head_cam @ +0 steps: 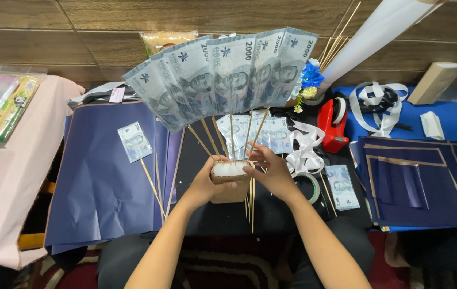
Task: A person is arranging banknotes attached to wooden sticks by inserting them into a foam block to create a bouquet.
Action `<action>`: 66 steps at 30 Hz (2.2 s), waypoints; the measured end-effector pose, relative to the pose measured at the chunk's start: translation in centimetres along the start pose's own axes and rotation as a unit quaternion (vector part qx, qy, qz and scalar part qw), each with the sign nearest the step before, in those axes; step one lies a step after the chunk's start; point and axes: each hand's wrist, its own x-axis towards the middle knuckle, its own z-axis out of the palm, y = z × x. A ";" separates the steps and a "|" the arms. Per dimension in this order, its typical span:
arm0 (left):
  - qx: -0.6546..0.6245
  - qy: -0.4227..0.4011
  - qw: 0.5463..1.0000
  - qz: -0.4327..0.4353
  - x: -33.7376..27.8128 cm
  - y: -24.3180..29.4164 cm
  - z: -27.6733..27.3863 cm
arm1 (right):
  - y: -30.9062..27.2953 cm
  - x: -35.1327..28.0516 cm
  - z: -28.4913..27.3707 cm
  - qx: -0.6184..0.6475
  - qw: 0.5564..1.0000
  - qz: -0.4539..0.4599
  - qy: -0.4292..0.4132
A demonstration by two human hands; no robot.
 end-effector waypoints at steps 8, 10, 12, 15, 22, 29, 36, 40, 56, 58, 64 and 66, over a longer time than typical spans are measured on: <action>-0.051 0.067 0.996 0.032 0.7 -1.3 -0.8 | -1.8 -3.6 2.5 -0.128 0.974 0.140 -0.126; -0.068 0.107 0.990 0.062 1.5 -1.9 -1.4 | 1.4 -3.8 3.6 -0.112 0.980 0.143 -0.086; -0.176 0.187 0.963 0.079 2.4 -2.8 -2.2 | 4.8 -4.0 5.2 0.058 0.982 0.180 0.006; -0.243 0.209 0.942 0.096 2.4 -2.7 -3.0 | 1.7 -5.1 7.2 0.351 0.902 0.248 -0.025; -0.210 0.161 0.958 0.113 1.9 -3.2 -0.3 | 0.1 -5.7 7.7 0.576 0.780 0.246 -0.010; -0.216 0.121 0.959 0.136 2.2 -4.0 0.3 | 5.0 -5.7 7.7 0.631 0.733 0.244 -0.074; -0.213 0.118 0.958 0.152 2.4 -4.1 0.6 | 4.7 -5.7 7.4 0.640 0.732 0.193 -0.129; -0.182 0.119 0.964 0.155 1.9 -3.5 0.4 | 5.1 -5.7 7.3 0.639 0.733 0.161 -0.168; -0.113 0.183 0.971 0.104 1.8 -2.9 -2.9 | 2.5 -2.9 2.4 -0.126 0.974 0.169 -0.087; -0.129 0.182 0.969 0.104 2.1 -3.3 -2.9 | 0.9 -2.9 1.4 -0.220 0.966 0.121 -0.063; -0.073 0.139 0.985 0.070 0.7 -1.5 -2.7 | -1.4 -1.4 -0.2 -0.216 0.974 0.053 0.044; -0.047 0.095 0.992 0.071 0.9 -2.4 -2.0 | -3.4 -0.8 -0.2 -0.092 0.994 0.028 0.042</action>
